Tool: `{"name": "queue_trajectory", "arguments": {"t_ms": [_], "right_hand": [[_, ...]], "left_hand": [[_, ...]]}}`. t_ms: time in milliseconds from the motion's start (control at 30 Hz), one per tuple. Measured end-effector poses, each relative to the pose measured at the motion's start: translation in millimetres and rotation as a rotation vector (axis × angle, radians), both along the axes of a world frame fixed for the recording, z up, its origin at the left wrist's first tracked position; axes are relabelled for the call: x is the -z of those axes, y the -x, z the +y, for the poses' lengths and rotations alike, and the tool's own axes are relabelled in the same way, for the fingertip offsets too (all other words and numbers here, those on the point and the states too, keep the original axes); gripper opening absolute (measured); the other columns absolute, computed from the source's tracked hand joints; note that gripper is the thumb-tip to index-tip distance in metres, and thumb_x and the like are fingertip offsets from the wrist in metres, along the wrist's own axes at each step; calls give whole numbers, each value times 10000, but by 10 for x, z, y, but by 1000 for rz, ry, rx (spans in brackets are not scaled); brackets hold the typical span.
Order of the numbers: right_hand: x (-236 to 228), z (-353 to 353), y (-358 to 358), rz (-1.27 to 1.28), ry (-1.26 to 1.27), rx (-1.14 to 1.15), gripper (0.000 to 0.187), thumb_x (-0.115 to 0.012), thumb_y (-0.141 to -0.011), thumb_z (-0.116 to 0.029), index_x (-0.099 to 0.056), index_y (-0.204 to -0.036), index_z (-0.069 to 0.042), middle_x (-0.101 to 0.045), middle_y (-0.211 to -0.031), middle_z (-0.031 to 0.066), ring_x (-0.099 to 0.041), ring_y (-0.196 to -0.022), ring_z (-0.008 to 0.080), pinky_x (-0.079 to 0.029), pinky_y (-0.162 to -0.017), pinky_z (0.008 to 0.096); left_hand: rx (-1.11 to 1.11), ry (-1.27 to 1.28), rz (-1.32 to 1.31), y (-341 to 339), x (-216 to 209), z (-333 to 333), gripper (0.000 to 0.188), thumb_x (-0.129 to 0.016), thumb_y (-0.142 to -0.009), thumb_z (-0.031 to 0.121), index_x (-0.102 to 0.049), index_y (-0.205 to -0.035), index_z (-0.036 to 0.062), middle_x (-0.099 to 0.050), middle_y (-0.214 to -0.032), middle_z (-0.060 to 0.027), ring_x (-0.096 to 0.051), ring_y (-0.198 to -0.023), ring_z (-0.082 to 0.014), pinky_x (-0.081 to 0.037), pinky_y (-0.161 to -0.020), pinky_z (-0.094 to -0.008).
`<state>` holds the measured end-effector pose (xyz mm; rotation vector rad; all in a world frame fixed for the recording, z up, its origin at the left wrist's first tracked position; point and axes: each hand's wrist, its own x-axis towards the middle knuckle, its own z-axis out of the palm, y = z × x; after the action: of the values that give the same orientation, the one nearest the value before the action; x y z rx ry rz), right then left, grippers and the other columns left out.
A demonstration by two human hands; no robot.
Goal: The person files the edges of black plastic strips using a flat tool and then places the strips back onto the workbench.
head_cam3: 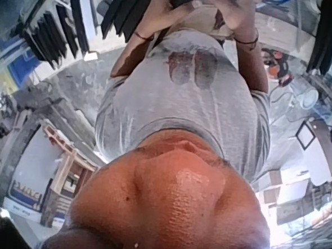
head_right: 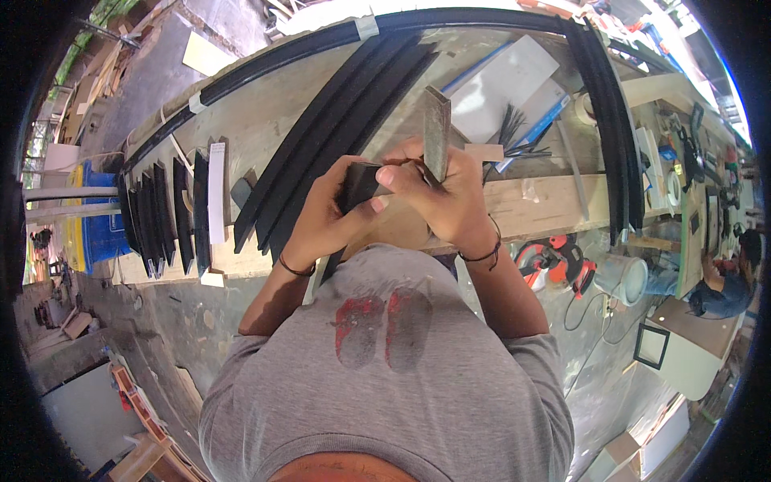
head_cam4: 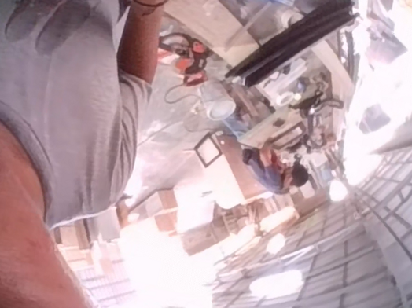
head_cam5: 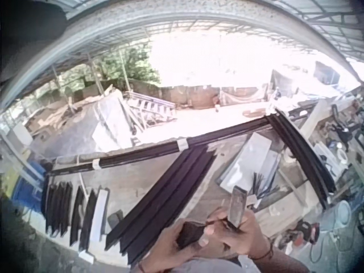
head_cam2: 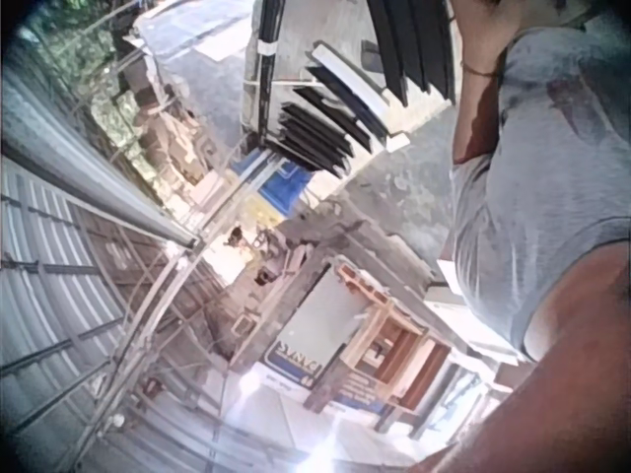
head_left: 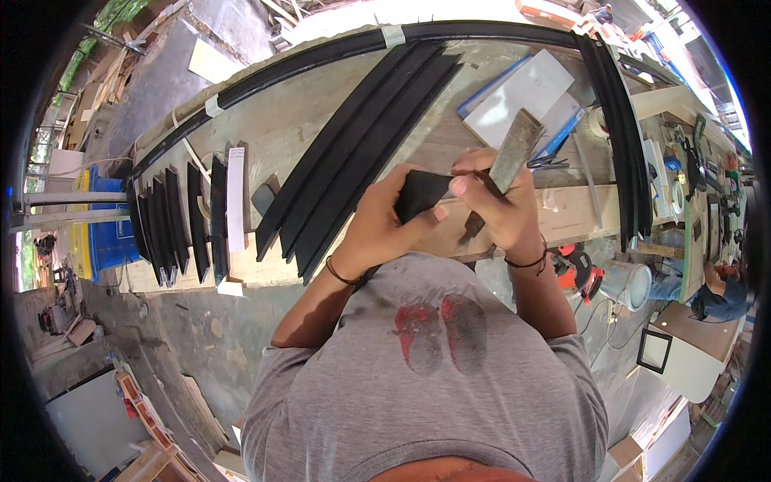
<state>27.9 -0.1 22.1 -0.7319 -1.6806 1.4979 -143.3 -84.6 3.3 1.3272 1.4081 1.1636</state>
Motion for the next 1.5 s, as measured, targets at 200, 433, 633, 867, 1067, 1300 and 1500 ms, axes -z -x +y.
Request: {"name": "queue_trajectory", "arguments": {"t_ms": [200,433,633,867,1067,1300,1500], "right_hand": [[-22,-56,93,-17,160,29,165,-593,-955,-165,-586,-913,-6,-514,-668,-7,-418,-552,44,-335,-506,220],[469,115,-211,167,578,207,248,-564,-980,-316,-583,-975,-69,-419,-685,-48,-385,-571,58,-343,-541,222],[725,189,-280,161,667,326,314,-512,-996,-271,-536,-1242,-76,-522,-834,-2,-464,-691,84,-412,-608,249],[918,-49,-221,49,517,211,384,-524,-995,-292,-490,-1302,-64,-631,-940,63,-520,-687,73,-464,-604,233],[551,-221,-183,-122,193,117,496,-485,-1005,-249,-396,-1440,-28,-656,-1076,113,-584,-764,133,-478,-719,263],[164,-470,-201,-357,-324,33,435,-486,-983,-182,-478,-1372,12,-629,-1095,240,-642,-893,282,-485,-827,342],[-26,-539,-194,-355,-392,39,409,-490,-957,-105,-509,-1355,-11,-634,-1039,221,-632,-848,303,-492,-784,336]], "left_hand": [[-268,-152,81,-70,42,135,418,-712,-841,348,-569,-996,-12,-586,-714,-102,-532,-660,-139,-442,-617,-292],[-232,62,32,210,41,172,469,-515,-962,470,-578,-852,18,-526,-689,-9,-502,-671,-91,-384,-607,-243],[-229,-17,-118,317,15,239,560,-394,-993,525,-587,-819,29,-527,-686,-21,-492,-635,-98,-392,-607,-243],[-279,58,-341,294,6,277,537,-366,-1005,514,-580,-831,52,-522,-693,-17,-468,-617,-101,-379,-590,-245],[-299,110,-407,320,-48,258,501,-382,-1005,496,-577,-858,59,-534,-715,-20,-475,-626,-101,-383,-595,-242],[-314,-103,-145,241,-130,50,389,-570,-957,406,-560,-972,18,-487,-787,12,-418,-751,-63,-371,-674,-223],[-367,-182,-117,84,-78,-2,389,-688,-895,341,-540,-1019,3,-501,-779,-8,-439,-704,-69,-386,-597,-225]]}}
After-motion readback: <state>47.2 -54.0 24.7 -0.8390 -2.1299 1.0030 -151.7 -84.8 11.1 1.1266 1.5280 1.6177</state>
